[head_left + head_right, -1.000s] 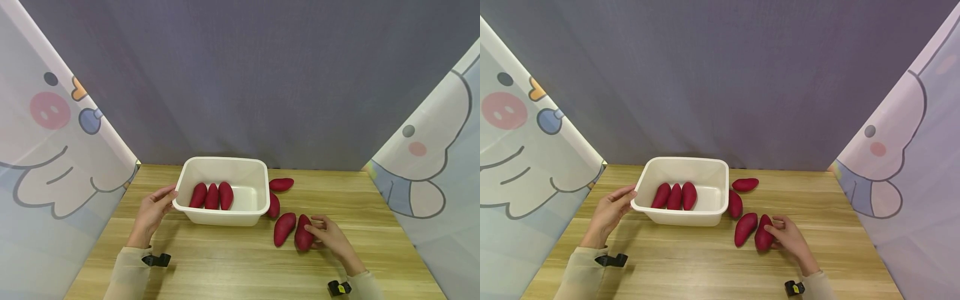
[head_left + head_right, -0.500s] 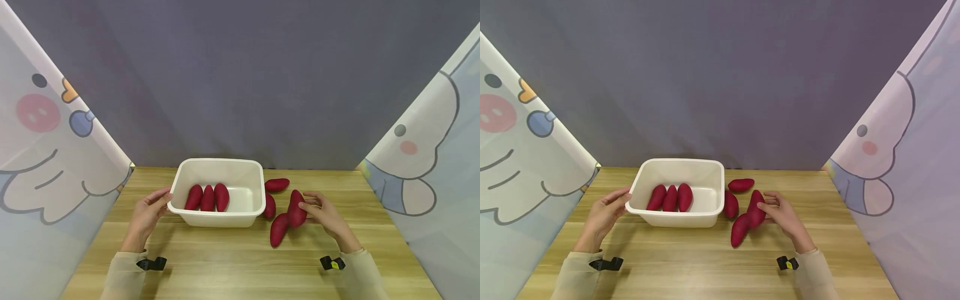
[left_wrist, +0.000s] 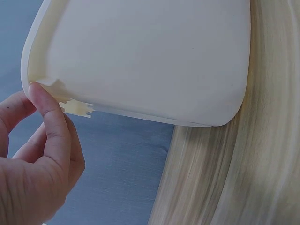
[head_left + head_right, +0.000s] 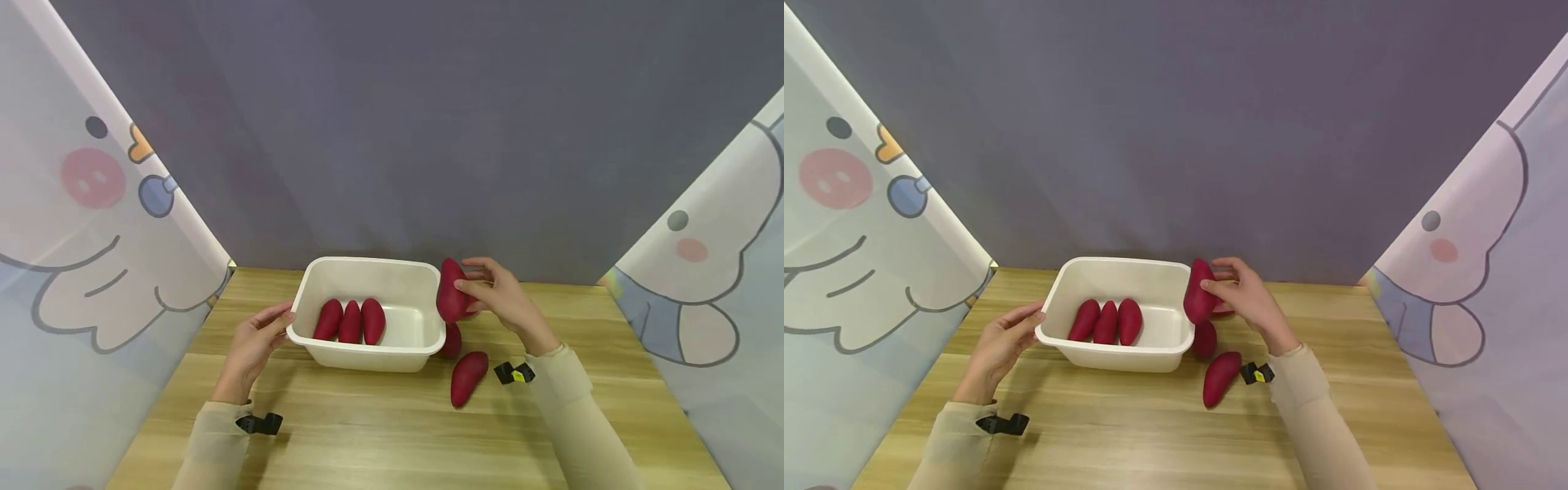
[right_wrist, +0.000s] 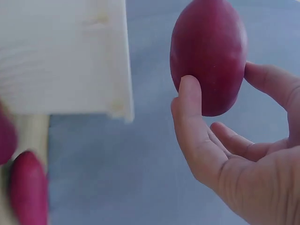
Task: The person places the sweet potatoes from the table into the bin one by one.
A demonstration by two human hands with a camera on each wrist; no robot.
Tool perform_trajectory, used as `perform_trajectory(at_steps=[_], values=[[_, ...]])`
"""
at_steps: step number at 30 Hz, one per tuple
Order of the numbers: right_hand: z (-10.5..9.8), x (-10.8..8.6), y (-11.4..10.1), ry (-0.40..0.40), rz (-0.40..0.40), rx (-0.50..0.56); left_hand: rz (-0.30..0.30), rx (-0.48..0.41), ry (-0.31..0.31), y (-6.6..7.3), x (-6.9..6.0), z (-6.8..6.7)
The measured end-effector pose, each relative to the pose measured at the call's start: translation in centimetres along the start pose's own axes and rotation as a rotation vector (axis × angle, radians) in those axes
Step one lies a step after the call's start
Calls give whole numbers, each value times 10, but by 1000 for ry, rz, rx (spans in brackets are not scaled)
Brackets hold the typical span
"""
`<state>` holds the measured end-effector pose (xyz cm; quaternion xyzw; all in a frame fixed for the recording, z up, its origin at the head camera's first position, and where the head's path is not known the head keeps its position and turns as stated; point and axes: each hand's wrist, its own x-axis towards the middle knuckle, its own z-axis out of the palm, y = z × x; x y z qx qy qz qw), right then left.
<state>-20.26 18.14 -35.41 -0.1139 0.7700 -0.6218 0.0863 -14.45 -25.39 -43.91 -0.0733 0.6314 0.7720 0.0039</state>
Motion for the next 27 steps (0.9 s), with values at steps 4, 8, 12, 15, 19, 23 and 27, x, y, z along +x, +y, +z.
perform_trajectory(at_steps=[4, 8, 12, 15, 19, 23, 27], values=[[18, 27, -22, -55, 0, -20, -2, 5, 7, 1, 0, 3], [42, 57, -36, -113, 9, -45, 10, -6, 8, 1, 0, 3], [65, 81, -38, -162, 22, -69, 16, -10, 6, 0, 1, 5], [79, 92, -35, -187, 32, -72, 10, -3, 6, -1, 1, 6], [95, 103, -28, -211, 45, -92, 2, 4, 9, -1, 1, 7], [107, 109, -20, -233, 59, -112, 1, 5, 4, -1, 2, 7], [117, 113, -7, -258, 86, -125, 5, 0, 0, -1, 2, 7]])
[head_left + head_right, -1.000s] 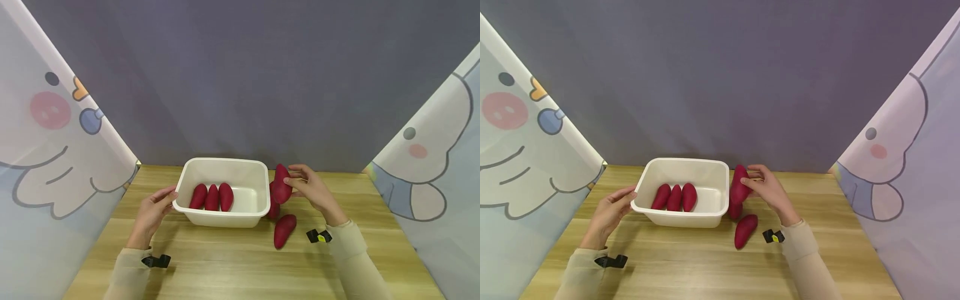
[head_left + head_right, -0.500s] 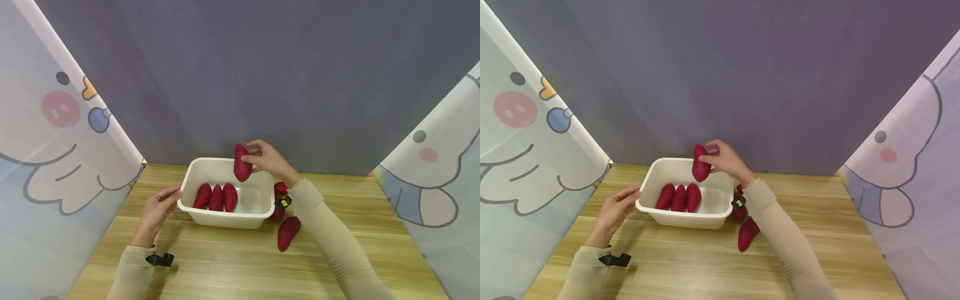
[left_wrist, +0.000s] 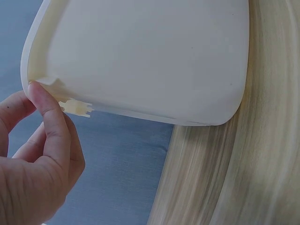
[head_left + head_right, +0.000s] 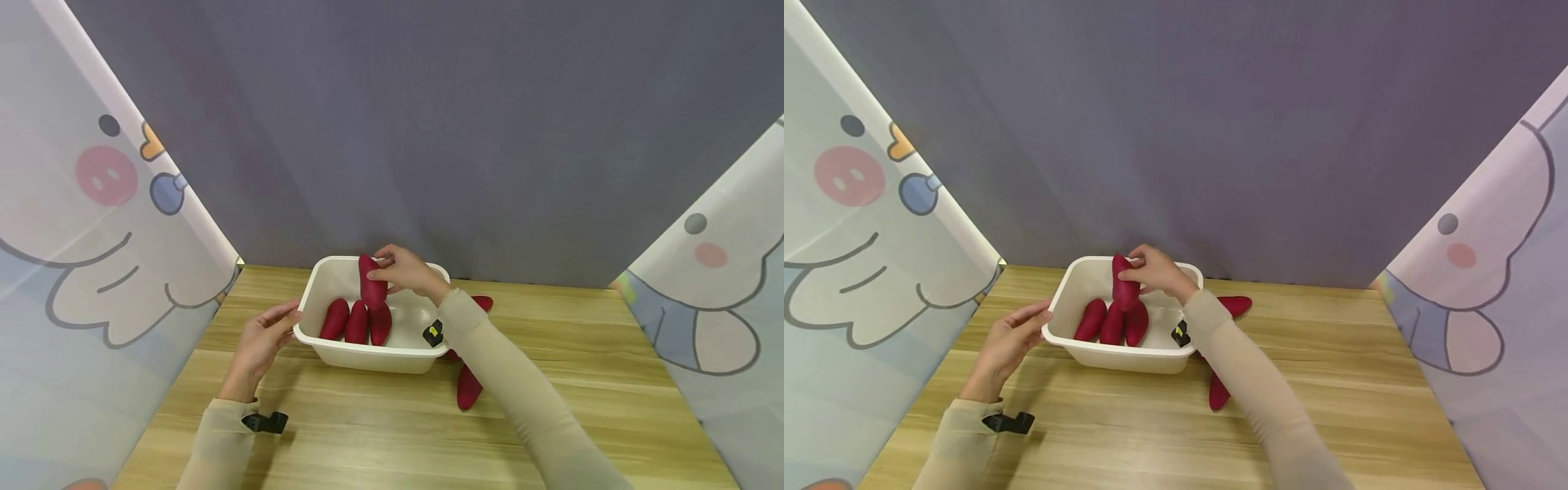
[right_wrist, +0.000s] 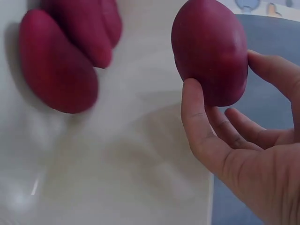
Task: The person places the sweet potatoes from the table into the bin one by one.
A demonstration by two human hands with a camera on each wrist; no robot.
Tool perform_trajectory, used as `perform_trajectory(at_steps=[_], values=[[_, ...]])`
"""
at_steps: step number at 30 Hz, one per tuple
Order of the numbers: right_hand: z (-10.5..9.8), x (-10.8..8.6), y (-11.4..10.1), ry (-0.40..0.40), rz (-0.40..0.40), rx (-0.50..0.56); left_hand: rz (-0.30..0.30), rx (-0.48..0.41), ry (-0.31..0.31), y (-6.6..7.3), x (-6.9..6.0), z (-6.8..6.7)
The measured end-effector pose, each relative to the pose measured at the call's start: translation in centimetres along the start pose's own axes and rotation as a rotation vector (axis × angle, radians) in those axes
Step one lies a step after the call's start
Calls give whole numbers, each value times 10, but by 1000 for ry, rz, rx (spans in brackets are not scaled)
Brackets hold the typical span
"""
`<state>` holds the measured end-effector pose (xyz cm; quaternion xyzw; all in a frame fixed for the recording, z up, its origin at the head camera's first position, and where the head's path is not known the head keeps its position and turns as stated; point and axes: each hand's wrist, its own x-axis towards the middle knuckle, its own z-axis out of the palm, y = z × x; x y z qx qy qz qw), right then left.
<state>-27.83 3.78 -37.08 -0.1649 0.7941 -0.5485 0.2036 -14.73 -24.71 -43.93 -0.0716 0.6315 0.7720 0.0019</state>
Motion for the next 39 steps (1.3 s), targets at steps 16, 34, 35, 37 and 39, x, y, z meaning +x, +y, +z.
perform_trajectory(at_steps=[16, 34, 35, 37, 39], values=[[10, -3, 1, -18, 20, 47, 8, -13, -9, -1, 0, 2], [-54, -60, -23, 88, -95, -86, -9, -6, -10, 1, -2, 1], [-59, -64, -20, 98, -91, -92, -9, -5, -9, 1, -2, 0], [-68, -72, -13, 117, -77, -92, -9, -4, -3, 1, -2, -1], [-76, -80, -5, 137, -66, -96, -6, -7, -1, 1, -1, -2]])
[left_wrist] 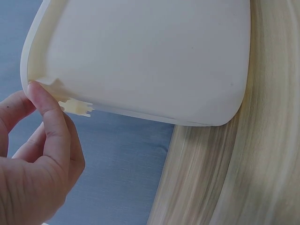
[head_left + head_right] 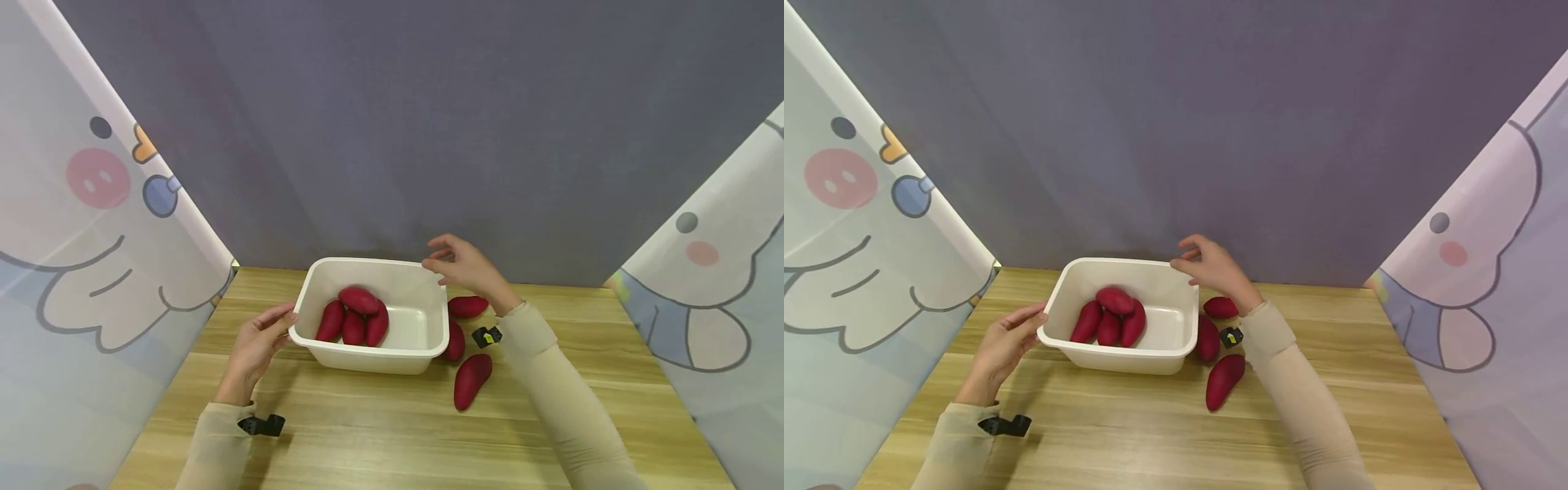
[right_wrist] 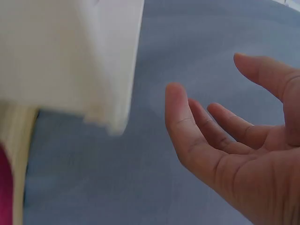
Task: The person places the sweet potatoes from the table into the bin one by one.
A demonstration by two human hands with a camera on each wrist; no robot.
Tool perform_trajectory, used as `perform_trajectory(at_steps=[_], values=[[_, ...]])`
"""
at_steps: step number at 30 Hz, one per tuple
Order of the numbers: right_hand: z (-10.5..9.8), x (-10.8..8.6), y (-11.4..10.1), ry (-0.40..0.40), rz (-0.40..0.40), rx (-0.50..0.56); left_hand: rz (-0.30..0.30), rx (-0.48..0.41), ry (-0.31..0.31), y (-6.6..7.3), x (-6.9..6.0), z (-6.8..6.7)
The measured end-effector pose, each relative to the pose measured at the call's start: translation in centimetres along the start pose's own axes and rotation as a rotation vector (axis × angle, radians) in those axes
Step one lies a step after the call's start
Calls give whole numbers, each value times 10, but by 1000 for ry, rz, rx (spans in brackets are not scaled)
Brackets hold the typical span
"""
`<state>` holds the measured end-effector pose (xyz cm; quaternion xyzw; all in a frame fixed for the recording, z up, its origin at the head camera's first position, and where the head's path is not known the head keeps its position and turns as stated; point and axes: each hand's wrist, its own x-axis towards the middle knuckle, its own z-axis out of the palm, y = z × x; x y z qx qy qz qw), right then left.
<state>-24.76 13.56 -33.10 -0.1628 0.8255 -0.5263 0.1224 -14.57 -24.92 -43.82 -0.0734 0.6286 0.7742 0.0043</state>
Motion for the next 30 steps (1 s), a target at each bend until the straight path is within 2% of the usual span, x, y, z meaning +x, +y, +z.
perform_trajectory(at_steps=[4, 11, 16, 20, 30], values=[[-16, -13, 22, 33, 22, -5, 1, -8, 3, 0, 0, -1], [-35, -25, 75, 104, 74, -44, -6, 0, 7, 1, -1, -2], [-44, -28, 112, 126, 125, -7, -1, -2, 4, 2, -1, -3], [-47, -27, 139, 114, 136, 24, 2, -2, 8, 2, -1, -4], [-50, -21, 187, 3, 88, -64, -14, 5, 8, 4, -2, -4]])
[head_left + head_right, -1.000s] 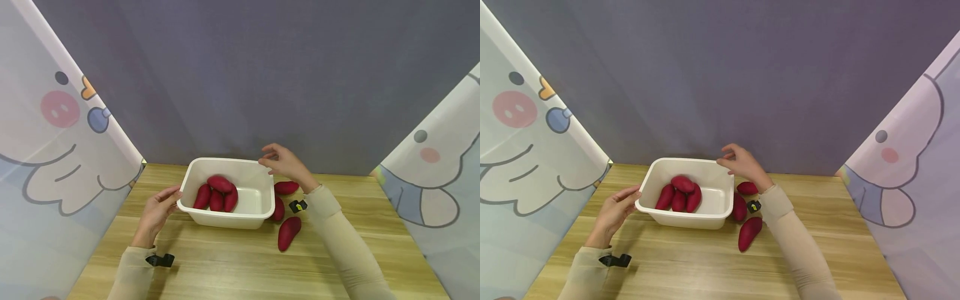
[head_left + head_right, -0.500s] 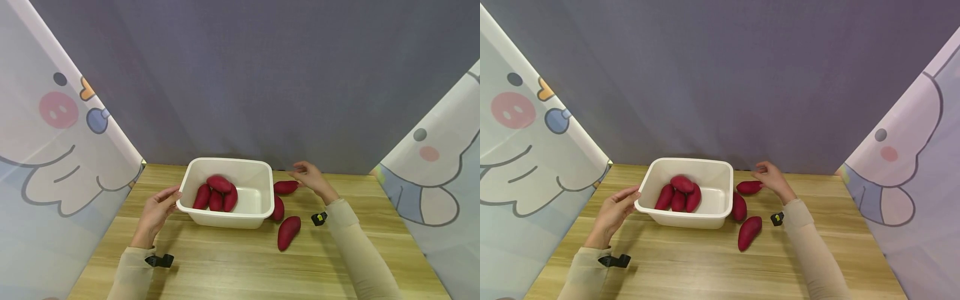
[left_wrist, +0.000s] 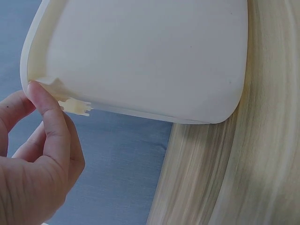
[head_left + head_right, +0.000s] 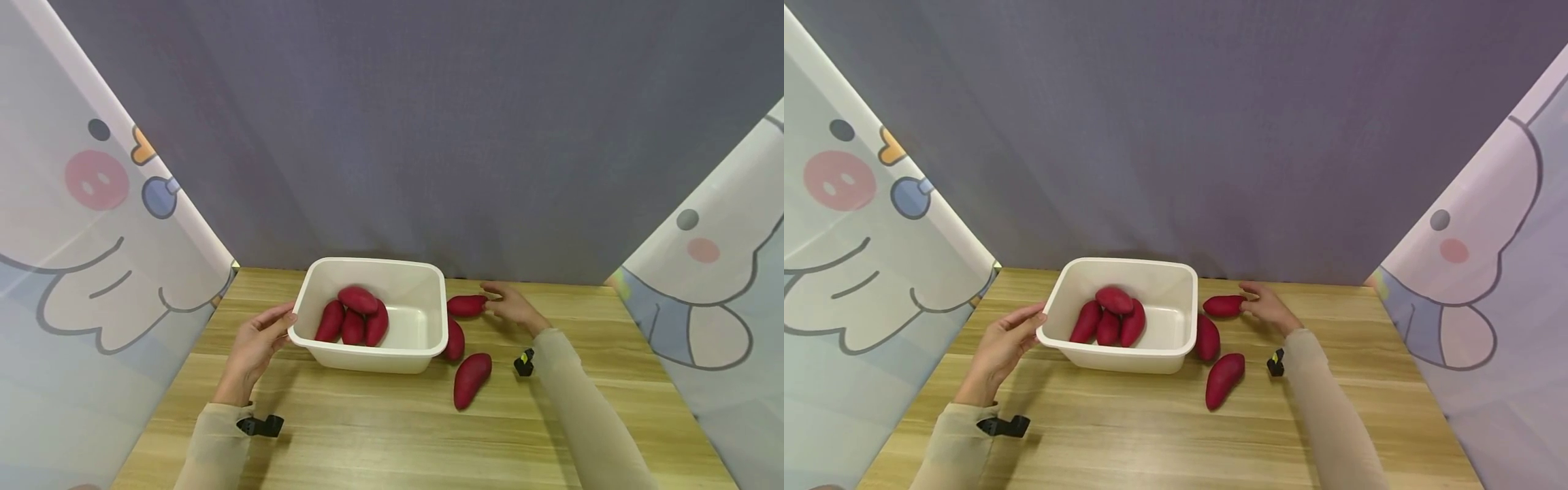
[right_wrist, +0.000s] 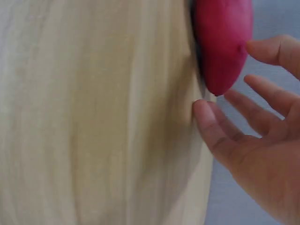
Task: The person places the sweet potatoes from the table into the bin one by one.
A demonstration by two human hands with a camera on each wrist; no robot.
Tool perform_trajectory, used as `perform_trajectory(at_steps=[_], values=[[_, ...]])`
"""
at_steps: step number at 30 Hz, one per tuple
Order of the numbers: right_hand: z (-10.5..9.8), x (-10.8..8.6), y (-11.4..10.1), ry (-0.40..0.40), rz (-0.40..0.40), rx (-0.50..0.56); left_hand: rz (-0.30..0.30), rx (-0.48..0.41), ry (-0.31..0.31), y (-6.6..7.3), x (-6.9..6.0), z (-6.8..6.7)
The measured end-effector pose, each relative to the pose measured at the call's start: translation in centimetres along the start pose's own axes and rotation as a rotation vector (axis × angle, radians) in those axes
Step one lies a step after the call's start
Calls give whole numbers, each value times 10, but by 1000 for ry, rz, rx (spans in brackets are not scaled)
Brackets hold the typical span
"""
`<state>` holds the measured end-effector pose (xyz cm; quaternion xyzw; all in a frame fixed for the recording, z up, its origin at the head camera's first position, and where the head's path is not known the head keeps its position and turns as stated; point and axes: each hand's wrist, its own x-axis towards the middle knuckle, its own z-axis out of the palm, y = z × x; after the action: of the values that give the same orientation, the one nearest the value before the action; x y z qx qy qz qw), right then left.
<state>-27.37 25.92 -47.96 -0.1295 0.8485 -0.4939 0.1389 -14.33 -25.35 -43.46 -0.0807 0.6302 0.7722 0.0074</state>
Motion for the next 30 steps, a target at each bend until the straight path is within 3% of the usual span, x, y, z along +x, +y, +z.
perform_trajectory(at_steps=[9, 17, 25, 30], values=[[0, 2, 11, -5, -57, -28, 8, -2, -13, -1, 2, -2], [1, -20, -12, -32, -25, -12, 1, 1, -9, -3, 3, -3], [1, -13, 20, 21, 37, 57, 3, 5, -6, -3, 3, -3], [1, -19, 26, 51, 25, 176, 6, 3, -2, -3, 3, -3]])
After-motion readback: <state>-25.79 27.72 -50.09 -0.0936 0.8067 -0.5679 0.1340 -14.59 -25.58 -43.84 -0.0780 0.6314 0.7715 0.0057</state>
